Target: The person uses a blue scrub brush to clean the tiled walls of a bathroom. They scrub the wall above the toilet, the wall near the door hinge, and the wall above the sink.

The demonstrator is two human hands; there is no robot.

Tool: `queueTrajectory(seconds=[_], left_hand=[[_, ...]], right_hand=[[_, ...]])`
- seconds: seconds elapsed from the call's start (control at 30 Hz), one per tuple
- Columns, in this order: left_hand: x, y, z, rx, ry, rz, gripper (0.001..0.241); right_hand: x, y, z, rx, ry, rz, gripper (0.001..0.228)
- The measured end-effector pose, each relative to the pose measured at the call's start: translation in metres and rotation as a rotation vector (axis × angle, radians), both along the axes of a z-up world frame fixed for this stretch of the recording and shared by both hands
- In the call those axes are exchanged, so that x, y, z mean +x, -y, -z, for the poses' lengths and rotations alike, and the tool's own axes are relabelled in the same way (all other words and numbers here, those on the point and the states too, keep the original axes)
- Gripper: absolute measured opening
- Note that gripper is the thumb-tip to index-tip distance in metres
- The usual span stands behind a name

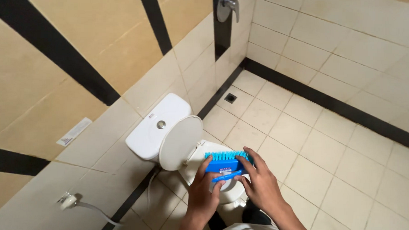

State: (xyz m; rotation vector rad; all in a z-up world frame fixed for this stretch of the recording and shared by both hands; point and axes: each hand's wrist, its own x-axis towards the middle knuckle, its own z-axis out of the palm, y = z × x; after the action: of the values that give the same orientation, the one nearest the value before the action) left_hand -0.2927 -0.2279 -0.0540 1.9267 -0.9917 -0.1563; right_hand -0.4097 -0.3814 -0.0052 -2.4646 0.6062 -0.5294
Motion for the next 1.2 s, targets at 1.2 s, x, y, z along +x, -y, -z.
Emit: queueTrajectory(seconds=[1.2], left_hand=[[-0.177,0.288,-0.007,0.06,-0.01,0.249,0.018]], right_hand=[[-0.216,0.223,-0.005,0.308,-0.027,0.447,0.064]])
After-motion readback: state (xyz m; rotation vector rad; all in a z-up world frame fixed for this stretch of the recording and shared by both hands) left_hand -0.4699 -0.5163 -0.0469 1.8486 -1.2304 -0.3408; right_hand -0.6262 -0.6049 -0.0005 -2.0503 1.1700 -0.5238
